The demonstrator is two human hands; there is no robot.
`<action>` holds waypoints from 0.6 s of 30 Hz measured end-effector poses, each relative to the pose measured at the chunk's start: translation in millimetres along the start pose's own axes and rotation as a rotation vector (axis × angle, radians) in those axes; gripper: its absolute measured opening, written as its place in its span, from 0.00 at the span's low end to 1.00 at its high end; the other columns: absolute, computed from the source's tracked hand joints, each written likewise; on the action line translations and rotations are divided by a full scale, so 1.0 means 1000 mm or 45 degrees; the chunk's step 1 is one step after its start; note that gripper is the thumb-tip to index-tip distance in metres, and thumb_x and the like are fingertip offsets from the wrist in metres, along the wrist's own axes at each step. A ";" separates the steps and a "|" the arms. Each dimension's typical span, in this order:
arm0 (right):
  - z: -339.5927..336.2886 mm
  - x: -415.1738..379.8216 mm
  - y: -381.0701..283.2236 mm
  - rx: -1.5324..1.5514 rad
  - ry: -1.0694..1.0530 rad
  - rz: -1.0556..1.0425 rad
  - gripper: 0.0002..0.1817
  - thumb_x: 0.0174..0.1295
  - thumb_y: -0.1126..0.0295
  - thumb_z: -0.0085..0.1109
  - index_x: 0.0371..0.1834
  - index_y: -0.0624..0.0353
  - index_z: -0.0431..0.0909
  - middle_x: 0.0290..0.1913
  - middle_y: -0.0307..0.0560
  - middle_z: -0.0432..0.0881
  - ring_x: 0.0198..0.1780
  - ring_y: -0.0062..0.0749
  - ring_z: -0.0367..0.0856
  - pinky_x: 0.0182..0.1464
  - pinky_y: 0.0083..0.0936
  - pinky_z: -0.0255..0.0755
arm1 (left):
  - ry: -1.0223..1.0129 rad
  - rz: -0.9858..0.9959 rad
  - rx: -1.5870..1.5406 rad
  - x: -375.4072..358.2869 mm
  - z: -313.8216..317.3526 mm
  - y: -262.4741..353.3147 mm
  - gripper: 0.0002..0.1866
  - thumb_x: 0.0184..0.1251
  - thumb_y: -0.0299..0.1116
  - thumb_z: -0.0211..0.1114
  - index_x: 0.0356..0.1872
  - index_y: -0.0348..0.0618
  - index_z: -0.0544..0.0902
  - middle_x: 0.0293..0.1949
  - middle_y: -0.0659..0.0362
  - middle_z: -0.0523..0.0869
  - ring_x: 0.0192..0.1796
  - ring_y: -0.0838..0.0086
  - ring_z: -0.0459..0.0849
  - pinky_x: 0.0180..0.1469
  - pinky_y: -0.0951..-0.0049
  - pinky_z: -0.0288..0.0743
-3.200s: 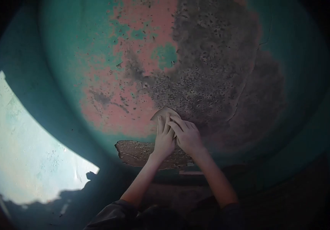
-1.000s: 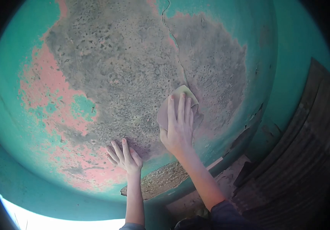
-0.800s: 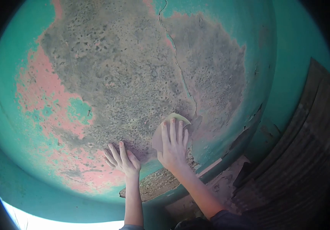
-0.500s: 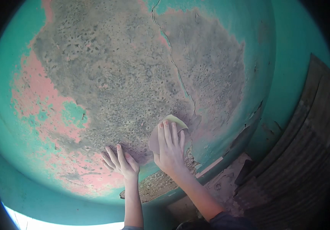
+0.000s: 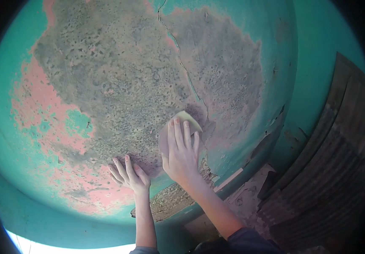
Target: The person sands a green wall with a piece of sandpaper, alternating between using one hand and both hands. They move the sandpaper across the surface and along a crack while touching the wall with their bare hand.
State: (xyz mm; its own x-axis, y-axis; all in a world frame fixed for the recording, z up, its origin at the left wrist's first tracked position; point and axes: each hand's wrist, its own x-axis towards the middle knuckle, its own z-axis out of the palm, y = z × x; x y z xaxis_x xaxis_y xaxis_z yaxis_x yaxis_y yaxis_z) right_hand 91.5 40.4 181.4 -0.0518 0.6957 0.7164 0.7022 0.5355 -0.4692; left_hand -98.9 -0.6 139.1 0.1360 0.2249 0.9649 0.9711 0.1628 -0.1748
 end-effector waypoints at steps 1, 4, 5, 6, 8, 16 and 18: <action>0.003 -0.013 -0.004 -0.020 -0.074 -0.006 0.50 0.57 0.64 0.65 0.83 0.64 0.53 0.84 0.56 0.52 0.84 0.58 0.48 0.78 0.66 0.46 | -0.008 -0.013 0.002 -0.001 0.000 0.000 0.23 0.79 0.35 0.52 0.71 0.44 0.77 0.79 0.44 0.64 0.84 0.46 0.49 0.83 0.46 0.33; -0.003 -0.008 0.006 -0.140 -0.063 -0.062 0.50 0.58 0.64 0.65 0.83 0.64 0.52 0.84 0.56 0.53 0.84 0.58 0.49 0.78 0.66 0.48 | -0.018 -0.012 0.004 -0.001 0.000 0.000 0.23 0.79 0.35 0.52 0.71 0.44 0.77 0.79 0.44 0.65 0.84 0.46 0.50 0.83 0.46 0.33; -0.009 0.003 0.007 -0.125 -0.020 -0.061 0.49 0.58 0.64 0.64 0.83 0.64 0.52 0.84 0.55 0.52 0.84 0.58 0.49 0.77 0.66 0.48 | -0.015 -0.013 0.012 -0.001 0.000 0.000 0.23 0.79 0.35 0.52 0.71 0.44 0.77 0.79 0.44 0.65 0.84 0.46 0.50 0.83 0.46 0.33; -0.012 0.008 0.007 -0.135 -0.020 -0.053 0.49 0.58 0.64 0.64 0.83 0.64 0.52 0.84 0.55 0.52 0.84 0.58 0.49 0.77 0.66 0.48 | -0.018 -0.013 0.000 -0.001 0.002 0.000 0.23 0.79 0.35 0.52 0.71 0.44 0.77 0.79 0.44 0.65 0.84 0.46 0.50 0.83 0.46 0.33; -0.016 0.010 0.005 -0.023 0.028 -0.076 0.48 0.59 0.65 0.63 0.83 0.63 0.53 0.84 0.54 0.53 0.84 0.58 0.49 0.77 0.66 0.49 | -0.027 -0.024 -0.001 -0.004 0.001 -0.001 0.23 0.79 0.35 0.53 0.71 0.44 0.77 0.79 0.44 0.65 0.84 0.47 0.50 0.83 0.47 0.33; -0.020 0.010 0.005 -0.135 0.040 -0.102 0.47 0.60 0.65 0.62 0.83 0.63 0.54 0.83 0.55 0.55 0.83 0.58 0.52 0.76 0.65 0.51 | -0.110 -0.117 -0.060 -0.009 -0.003 0.003 0.25 0.75 0.35 0.58 0.73 0.53 0.77 0.80 0.48 0.63 0.84 0.44 0.48 0.83 0.42 0.33; -0.013 0.001 0.005 -0.066 0.043 -0.111 0.47 0.59 0.65 0.62 0.83 0.63 0.54 0.84 0.54 0.55 0.83 0.59 0.51 0.76 0.67 0.51 | -0.129 -0.153 -0.093 -0.004 -0.009 0.011 0.25 0.75 0.36 0.58 0.73 0.53 0.77 0.81 0.47 0.61 0.85 0.44 0.46 0.82 0.42 0.32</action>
State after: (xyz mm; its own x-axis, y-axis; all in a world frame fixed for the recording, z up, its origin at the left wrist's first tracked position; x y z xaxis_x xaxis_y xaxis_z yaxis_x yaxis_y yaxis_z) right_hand 103.9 37.3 186.4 -0.0908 0.6309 0.7706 0.7318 0.5671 -0.3780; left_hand -87.1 -8.4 135.5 0.0014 0.3046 0.9525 0.9913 0.1249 -0.0414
